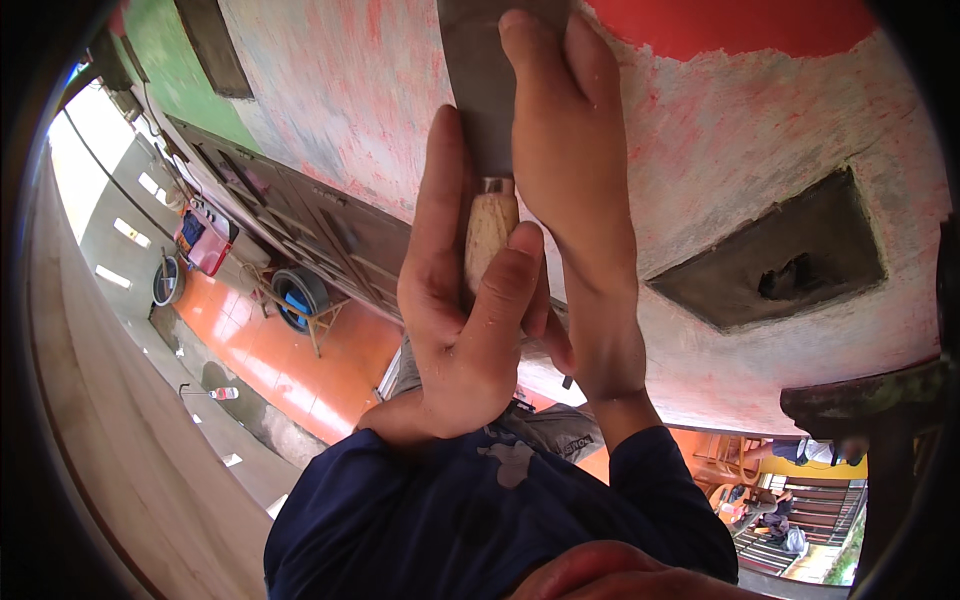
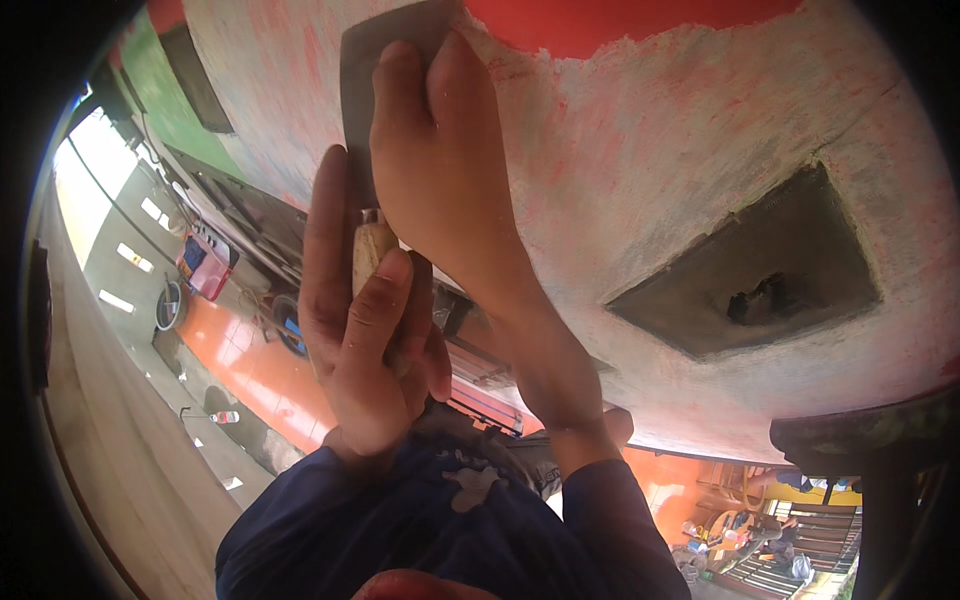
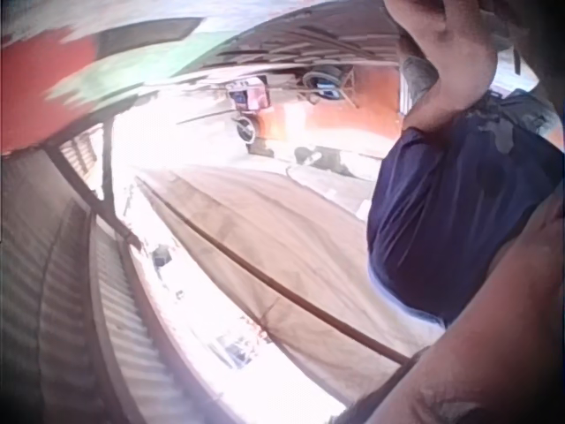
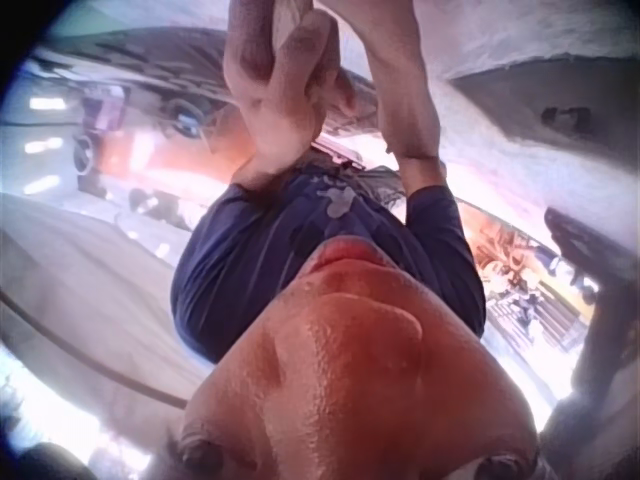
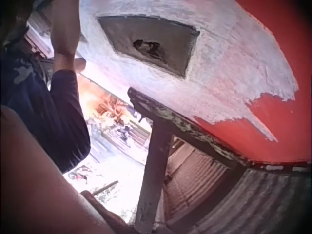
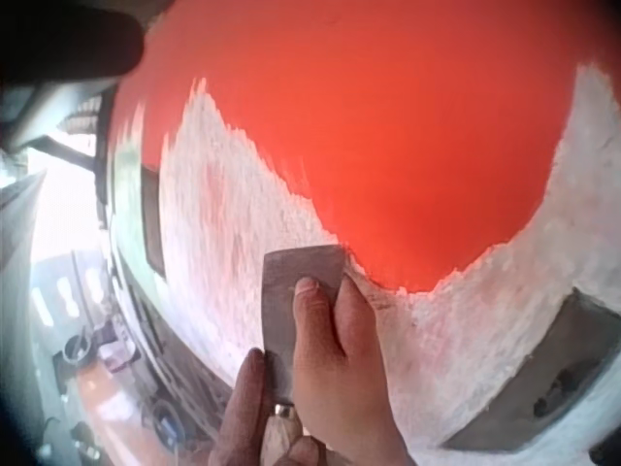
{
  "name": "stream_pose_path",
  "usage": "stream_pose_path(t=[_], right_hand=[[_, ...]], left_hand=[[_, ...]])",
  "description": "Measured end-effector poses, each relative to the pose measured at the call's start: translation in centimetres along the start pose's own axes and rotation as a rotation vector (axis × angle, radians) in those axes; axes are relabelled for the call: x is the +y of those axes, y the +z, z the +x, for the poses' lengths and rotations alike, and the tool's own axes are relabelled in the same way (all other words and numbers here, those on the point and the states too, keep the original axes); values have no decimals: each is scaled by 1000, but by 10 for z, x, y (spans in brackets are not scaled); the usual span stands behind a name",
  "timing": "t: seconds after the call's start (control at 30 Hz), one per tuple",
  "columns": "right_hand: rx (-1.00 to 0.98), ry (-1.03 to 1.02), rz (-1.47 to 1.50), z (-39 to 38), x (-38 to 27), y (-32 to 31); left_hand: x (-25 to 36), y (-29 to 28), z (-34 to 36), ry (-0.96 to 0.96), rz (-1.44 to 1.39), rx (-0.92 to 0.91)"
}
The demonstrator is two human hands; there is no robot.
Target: The person uses a putty knife to apply and smooth plaster over a mesh-reinforced rectangular patch on a ceiling. The person repeatedly spreads and levels the material across the patch area.
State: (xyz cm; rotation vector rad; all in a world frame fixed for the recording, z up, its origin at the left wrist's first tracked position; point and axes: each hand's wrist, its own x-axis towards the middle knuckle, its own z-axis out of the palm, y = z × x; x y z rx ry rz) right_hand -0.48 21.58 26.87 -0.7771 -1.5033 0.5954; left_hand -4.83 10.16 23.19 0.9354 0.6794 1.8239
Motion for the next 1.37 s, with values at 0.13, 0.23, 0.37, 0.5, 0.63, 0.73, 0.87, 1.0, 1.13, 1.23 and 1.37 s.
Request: stream_pose_path(t=[0.13, 0.23, 0.37, 0.5, 0.63, 0.73, 0.87, 1.0, 1.13, 1.23, 1.37], right_hand=[[-2, -25, 46, -3, 4, 0], [-18, 48, 162, -5, 5, -1], [7, -218, -152, 0, 14, 3], [5, -55, 74, -10, 13, 2], [-11, -20, 84, -1, 5, -1], [-9, 0, 20, 0, 2, -1], [72, -71, 60, -14, 6, 4], [43, -132, -2, -2, 15, 1], [14, -53, 32, -11, 4, -8], [57, 67, 34, -19, -1, -8], [-1, 99, 81, -16, -6, -11]], left_hand=[[-1, -4, 1, -9, -105, -43], [-2, -5, 0, -33, -51, -19], [0, -6, -1, 29, -109, -17], [3, -2, -3, -100, -69, 19], [0, -7, 9, 12, -48, -87], [4, -12, 2, -3, -181, -55], [-3, -10, 0, -73, -107, -31], [-12, -11, 1, -25, -80, -40], [-9, -12, 0, -46, -80, -71], [-11, -8, -4, -116, -57, -78], [-8, -4, -4, 13, -74, -42]])
